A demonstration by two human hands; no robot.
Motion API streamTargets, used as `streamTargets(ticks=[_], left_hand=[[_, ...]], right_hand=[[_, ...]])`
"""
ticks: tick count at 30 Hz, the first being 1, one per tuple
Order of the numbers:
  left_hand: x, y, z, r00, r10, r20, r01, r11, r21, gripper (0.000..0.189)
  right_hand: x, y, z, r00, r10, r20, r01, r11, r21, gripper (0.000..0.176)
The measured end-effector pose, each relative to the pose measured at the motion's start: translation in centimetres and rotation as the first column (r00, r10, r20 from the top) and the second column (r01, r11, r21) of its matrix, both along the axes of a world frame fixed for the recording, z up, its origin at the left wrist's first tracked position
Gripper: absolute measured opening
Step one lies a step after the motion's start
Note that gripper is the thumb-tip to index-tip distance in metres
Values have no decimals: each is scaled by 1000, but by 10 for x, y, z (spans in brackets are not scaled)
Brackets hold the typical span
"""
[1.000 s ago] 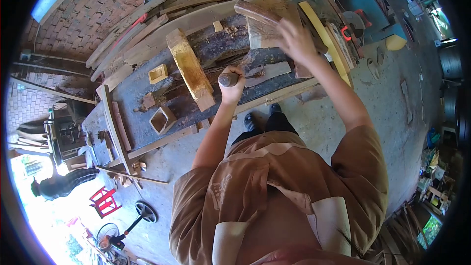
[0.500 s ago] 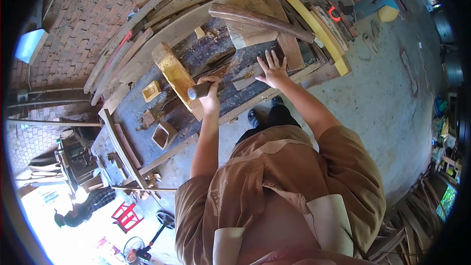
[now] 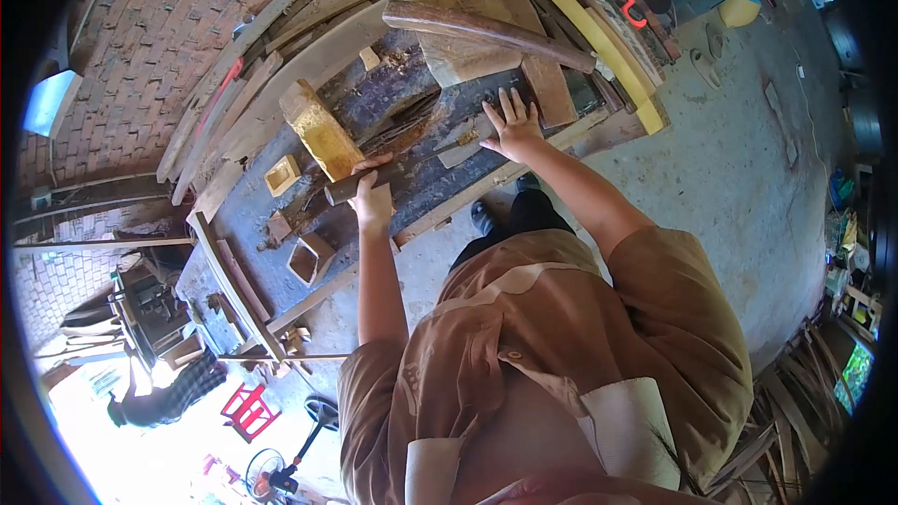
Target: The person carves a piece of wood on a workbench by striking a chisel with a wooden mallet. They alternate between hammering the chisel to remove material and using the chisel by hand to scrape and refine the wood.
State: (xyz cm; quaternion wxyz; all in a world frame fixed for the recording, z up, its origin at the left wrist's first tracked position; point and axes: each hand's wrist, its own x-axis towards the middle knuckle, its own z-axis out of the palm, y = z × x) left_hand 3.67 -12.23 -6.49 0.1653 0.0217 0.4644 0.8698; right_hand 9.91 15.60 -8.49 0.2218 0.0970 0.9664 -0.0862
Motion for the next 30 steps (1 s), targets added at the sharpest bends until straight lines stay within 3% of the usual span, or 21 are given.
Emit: streamTargets(ticks=[2,4,7,14,17,19,22,30], left_hand=[[1,-6,-6,998,-21,57,16,997,81,15],[3,-8,-10,982,43,185,-85,971,223,11],[8,-10,-14,952,87,294,-174,942,285,9],[8,2,11,935,134,329,-219,947,235,16],[3,7,20,972,107,211,-149,969,197,20],[5,19,39,960,219,175,-221,975,-8,24],[6,32,52,946,284,156,-265,955,-135,24],[5,50,71,931,337,137,-287,912,-294,31]], right_hand=[[0,-1,3,1000,1,14,-1,1000,10,77],[0,-2,4,1000,-3,28,3,1000,23,77],[-1,-4,4,999,-26,42,25,999,42,76],[-1,-6,10,997,-42,64,39,998,41,76],[-1,-6,10,997,-47,66,45,998,38,76],[0,-6,8,997,-46,66,43,998,37,76],[0,-5,5,998,-49,41,48,998,28,77],[0,-6,7,997,-62,50,60,997,39,77]])
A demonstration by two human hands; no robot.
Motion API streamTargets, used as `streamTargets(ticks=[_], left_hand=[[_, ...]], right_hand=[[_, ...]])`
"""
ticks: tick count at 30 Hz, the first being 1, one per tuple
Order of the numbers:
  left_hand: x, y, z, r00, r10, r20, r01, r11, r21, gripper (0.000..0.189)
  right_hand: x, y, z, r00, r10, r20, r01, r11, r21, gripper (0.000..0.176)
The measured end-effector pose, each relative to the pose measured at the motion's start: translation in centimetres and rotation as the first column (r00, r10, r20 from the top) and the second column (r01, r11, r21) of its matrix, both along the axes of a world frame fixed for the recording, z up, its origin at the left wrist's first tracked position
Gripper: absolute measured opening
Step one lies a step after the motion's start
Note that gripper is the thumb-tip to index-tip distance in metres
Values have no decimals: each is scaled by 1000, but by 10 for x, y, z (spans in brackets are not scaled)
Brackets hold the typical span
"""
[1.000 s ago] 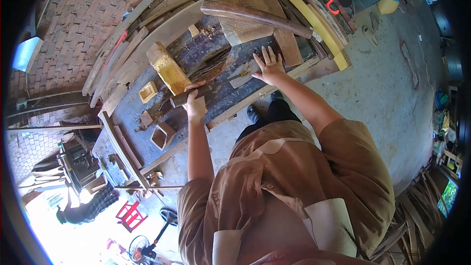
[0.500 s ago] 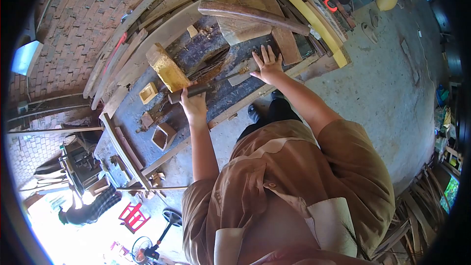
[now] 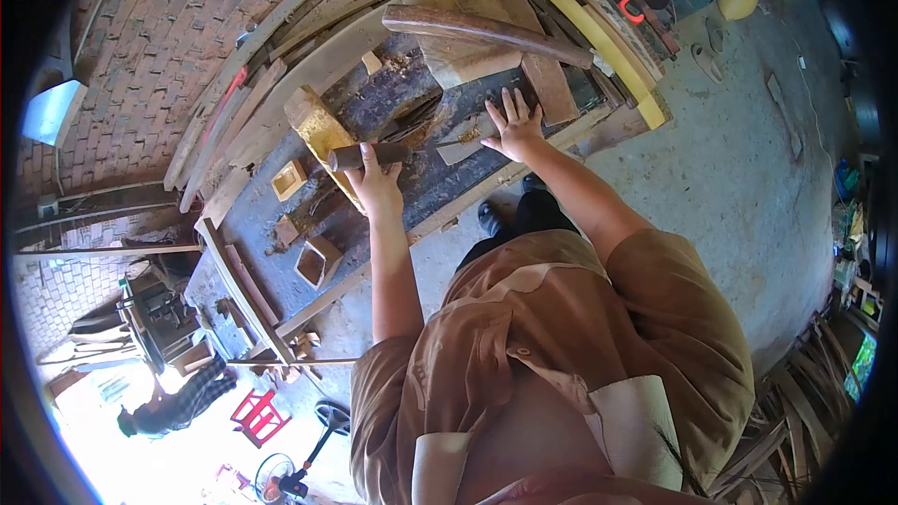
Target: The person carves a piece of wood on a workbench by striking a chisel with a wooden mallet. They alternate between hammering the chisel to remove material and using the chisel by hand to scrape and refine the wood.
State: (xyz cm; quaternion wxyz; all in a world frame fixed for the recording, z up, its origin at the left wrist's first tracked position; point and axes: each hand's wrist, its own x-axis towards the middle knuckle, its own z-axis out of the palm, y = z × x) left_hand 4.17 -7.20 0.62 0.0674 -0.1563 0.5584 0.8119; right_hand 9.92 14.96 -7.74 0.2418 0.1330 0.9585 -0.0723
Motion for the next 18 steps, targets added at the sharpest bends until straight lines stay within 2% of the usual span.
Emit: streamTargets(ticks=[7,18], left_hand=[[0,11,13,997,-53,-58,45,990,-131,28],[-4,22,10,993,-70,-99,48,977,-210,26]], right_hand=[[1,-1,-1,1000,-1,-5,1,1000,16,76],[1,0,-3,1000,0,-28,0,1000,16,75]])
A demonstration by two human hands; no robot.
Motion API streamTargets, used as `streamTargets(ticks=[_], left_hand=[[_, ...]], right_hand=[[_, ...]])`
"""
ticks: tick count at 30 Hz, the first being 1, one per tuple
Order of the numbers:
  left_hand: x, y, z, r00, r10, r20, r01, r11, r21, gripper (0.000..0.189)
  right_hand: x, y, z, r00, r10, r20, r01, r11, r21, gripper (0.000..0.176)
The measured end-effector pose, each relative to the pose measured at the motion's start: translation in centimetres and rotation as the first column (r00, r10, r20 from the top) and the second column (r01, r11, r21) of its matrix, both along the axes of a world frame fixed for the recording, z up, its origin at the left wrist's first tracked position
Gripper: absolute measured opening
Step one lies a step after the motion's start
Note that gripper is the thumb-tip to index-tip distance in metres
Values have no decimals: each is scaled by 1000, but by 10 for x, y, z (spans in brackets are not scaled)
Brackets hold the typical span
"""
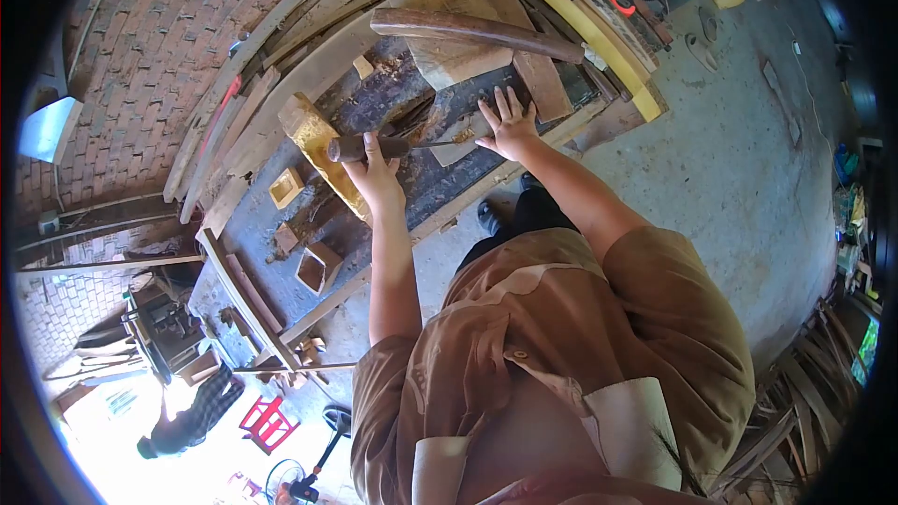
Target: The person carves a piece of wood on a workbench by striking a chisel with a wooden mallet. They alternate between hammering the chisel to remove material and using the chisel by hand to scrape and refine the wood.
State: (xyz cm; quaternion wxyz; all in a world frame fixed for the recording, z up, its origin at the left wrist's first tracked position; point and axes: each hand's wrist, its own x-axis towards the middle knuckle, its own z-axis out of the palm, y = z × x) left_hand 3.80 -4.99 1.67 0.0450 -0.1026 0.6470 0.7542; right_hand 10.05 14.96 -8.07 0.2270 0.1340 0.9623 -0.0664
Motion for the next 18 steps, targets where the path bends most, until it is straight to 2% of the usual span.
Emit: streamTargets(ticks=[8,18], left_hand=[[5,6,4,1000,1,0,-1,999,-48,25],[4,13,-2,995,16,-99,-21,999,-48,31]], right_hand=[[0,0,0,1000,7,2,-7,1000,12,75],[0,0,-1,1000,6,7,-6,1000,13,76]])
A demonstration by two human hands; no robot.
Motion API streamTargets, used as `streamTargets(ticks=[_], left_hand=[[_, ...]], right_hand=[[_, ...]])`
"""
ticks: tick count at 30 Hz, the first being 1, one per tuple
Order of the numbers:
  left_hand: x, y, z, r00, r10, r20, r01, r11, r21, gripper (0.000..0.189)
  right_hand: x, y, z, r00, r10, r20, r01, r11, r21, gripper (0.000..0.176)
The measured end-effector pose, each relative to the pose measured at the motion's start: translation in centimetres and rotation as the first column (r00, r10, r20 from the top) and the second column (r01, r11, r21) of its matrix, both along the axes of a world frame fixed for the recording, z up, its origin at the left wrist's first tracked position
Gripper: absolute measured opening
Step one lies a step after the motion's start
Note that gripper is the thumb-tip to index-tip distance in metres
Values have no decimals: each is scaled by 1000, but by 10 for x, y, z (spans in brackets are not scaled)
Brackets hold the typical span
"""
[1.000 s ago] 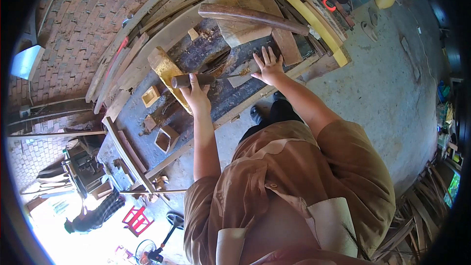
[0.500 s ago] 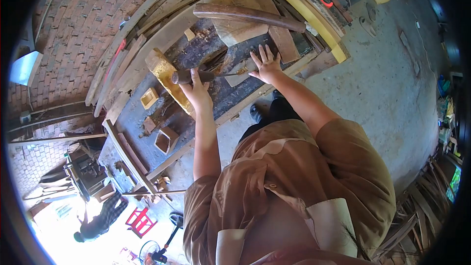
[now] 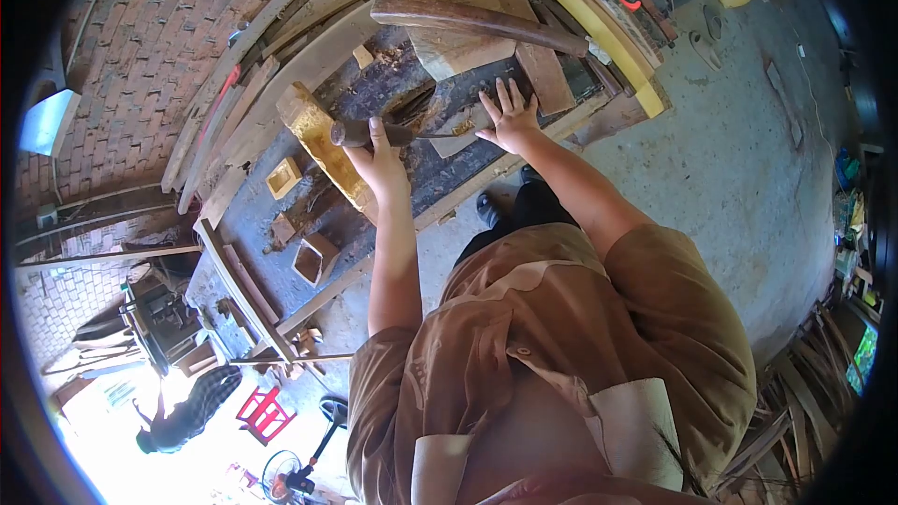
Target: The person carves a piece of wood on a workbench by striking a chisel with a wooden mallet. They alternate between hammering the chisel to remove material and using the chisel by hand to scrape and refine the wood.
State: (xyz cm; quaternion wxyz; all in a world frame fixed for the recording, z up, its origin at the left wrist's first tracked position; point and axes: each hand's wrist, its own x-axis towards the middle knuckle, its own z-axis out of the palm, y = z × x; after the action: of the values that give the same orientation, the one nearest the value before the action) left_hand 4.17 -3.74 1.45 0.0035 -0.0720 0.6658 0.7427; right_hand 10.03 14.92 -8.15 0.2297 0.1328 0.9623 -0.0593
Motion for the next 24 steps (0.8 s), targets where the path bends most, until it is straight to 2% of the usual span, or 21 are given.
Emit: streamTargets(ticks=[7,10,14,17,19,24], left_hand=[[-3,4,-4,997,46,-56,-48,998,-28,36],[-3,5,-2,998,53,-24,-53,998,-14,37],[-3,8,2,998,65,-12,-66,997,-28,37],[-4,10,2,996,90,-14,-89,995,32,31],[-6,8,-8,995,35,-96,-37,999,-16,37],[-8,7,-9,997,-6,-77,-2,995,-100,36]], right_hand=[[0,0,-1,1000,4,2,-4,1000,1,76],[0,0,-5,1000,6,-11,-6,1000,7,76],[0,0,-5,1000,0,-19,0,1000,4,75],[0,0,-6,1000,1,-21,0,1000,11,75],[0,0,-4,1000,3,-23,-3,1000,12,75],[0,0,-3,1000,-4,-17,4,1000,2,75]])
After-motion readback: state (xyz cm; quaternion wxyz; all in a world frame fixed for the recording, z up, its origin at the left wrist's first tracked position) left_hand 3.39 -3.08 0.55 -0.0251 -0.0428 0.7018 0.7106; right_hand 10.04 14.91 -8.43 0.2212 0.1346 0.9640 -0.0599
